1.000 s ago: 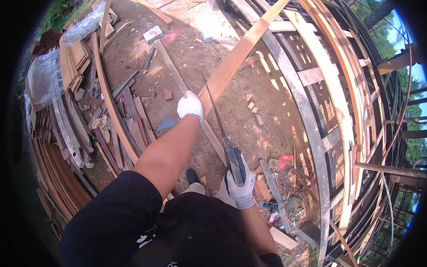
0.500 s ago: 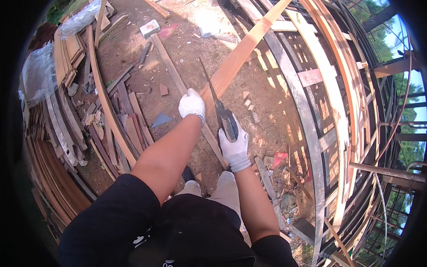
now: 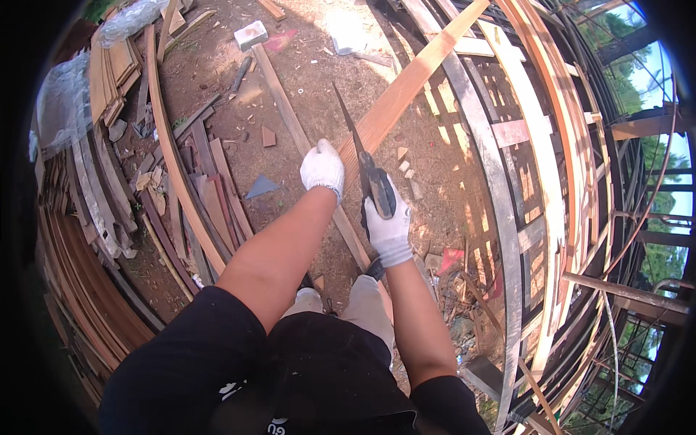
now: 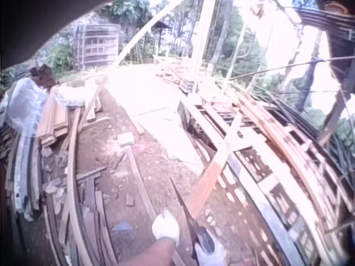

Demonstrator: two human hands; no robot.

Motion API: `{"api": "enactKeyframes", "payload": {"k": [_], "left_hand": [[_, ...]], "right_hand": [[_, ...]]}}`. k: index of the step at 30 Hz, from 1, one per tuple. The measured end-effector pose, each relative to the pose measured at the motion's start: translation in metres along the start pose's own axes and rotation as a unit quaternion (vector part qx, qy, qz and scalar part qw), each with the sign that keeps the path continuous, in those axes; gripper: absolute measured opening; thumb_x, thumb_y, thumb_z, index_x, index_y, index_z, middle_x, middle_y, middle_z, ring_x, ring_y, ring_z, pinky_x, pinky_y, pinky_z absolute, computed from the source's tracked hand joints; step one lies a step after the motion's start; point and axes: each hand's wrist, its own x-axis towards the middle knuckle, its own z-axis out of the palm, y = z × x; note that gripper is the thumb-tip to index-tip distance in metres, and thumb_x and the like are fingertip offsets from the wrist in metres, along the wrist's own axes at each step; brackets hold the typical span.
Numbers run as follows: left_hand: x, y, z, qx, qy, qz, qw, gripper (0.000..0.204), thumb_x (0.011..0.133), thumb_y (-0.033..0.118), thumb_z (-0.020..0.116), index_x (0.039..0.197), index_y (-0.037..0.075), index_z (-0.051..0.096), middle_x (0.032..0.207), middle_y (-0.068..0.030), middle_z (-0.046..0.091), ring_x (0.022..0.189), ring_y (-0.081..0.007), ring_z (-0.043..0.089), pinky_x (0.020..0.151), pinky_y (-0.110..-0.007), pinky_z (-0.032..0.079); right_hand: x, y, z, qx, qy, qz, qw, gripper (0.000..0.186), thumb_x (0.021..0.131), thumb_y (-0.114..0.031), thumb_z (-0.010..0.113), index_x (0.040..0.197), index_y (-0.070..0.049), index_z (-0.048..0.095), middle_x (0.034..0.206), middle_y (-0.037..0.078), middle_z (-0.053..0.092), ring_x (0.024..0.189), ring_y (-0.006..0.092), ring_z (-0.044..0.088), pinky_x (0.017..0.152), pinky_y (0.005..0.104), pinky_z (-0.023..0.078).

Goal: The person holds a long wooden plank steady on a structural frame and uses a hand saw to cut through the end of the plank.

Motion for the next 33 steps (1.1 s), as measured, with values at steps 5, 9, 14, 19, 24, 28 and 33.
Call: {"api": "enactKeyframes", "payload": {"k": [5, 9, 14, 19, 24, 28, 33], "left_hand": [[-0.002, 0.005, -0.008, 0.039, 0.003, 0.001, 0.999, 0.060, 0.103, 0.045, 0.034, 0.101, 0.000, 0.073, 0.105, -0.0292, 0.070, 0.105, -0.0483, 0.065, 0.095, -0.053, 0.049], [-0.006, 0.009, 0.003, 0.018, -0.001, -0.003, 1.000, 0.059, 0.102, 0.046, 0.034, 0.102, 0.001, 0.073, 0.105, -0.0288, 0.070, 0.105, -0.0482, 0.065, 0.096, -0.053, 0.049], [-0.021, 0.020, -0.001, 0.009, -0.050, -0.003, 0.999, 0.058, 0.102, 0.047, 0.036, 0.107, 0.002, 0.072, 0.110, -0.0297, 0.069, 0.108, -0.0483, 0.064, 0.098, -0.053, 0.049], [-0.004, 0.014, -0.027, -0.010, -0.056, -0.021, 0.998, 0.061, 0.103, 0.048, 0.033, 0.113, 0.000, 0.070, 0.114, -0.0299, 0.068, 0.114, -0.0470, 0.062, 0.103, -0.051, 0.046], [-0.004, 0.013, -0.023, -0.012, -0.089, -0.040, 0.995, 0.061, 0.104, 0.048, 0.032, 0.114, 0.000, 0.069, 0.115, -0.0306, 0.067, 0.114, -0.0474, 0.062, 0.103, -0.051, 0.047], [-0.017, 0.013, -0.007, -0.007, -0.114, -0.012, 0.993, 0.060, 0.104, 0.048, 0.033, 0.113, 0.001, 0.070, 0.116, -0.0305, 0.067, 0.115, -0.0472, 0.062, 0.103, -0.051, 0.047], [0.005, -0.003, -0.011, 0.015, -0.057, 0.014, 0.998, 0.059, 0.104, 0.048, 0.034, 0.109, 0.001, 0.070, 0.110, -0.0292, 0.070, 0.107, -0.0463, 0.066, 0.098, -0.054, 0.050]], "right_hand": [[-0.189, 0.010, -0.087, -0.018, 0.028, -0.006, 0.999, 0.061, 0.081, -0.010, 0.064, 0.138, 0.012, 0.054, 0.131, 0.024, 0.066, 0.121, 0.0292, 0.065, 0.106, 0.0401, 0.047], [-0.104, 0.036, -0.074, 0.065, 0.036, -0.015, 0.997, 0.055, 0.085, -0.007, 0.064, 0.136, 0.011, 0.056, 0.125, 0.020, 0.069, 0.117, 0.0251, 0.066, 0.107, 0.0372, 0.046], [0.070, 0.009, 0.005, -0.050, 0.047, -0.069, 0.995, 0.045, 0.086, -0.007, 0.073, 0.129, 0.002, 0.064, 0.115, 0.015, 0.072, 0.103, 0.0201, 0.069, 0.095, 0.0341, 0.052], [-0.112, 0.024, -0.069, -0.034, 0.006, -0.012, 0.999, 0.051, 0.085, -0.001, 0.063, 0.135, 0.009, 0.058, 0.126, 0.018, 0.069, 0.112, 0.0239, 0.068, 0.101, 0.0359, 0.051], [-0.134, -0.013, -0.076, -0.052, 0.006, -0.068, 0.996, 0.048, 0.089, -0.005, 0.060, 0.135, 0.008, 0.059, 0.129, 0.018, 0.068, 0.115, 0.0218, 0.067, 0.100, 0.0353, 0.051], [0.044, 0.011, 0.008, 0.016, 0.090, -0.043, 0.995, 0.044, 0.089, -0.004, 0.072, 0.131, 0.004, 0.062, 0.115, 0.011, 0.071, 0.097, 0.0177, 0.067, 0.085, 0.0327, 0.055], [-0.039, 0.025, -0.024, 0.010, 0.032, -0.048, 0.998, 0.052, 0.088, -0.005, 0.069, 0.137, 0.007, 0.057, 0.125, 0.016, 0.069, 0.113, 0.0214, 0.066, 0.098, 0.0355, 0.051]]}}
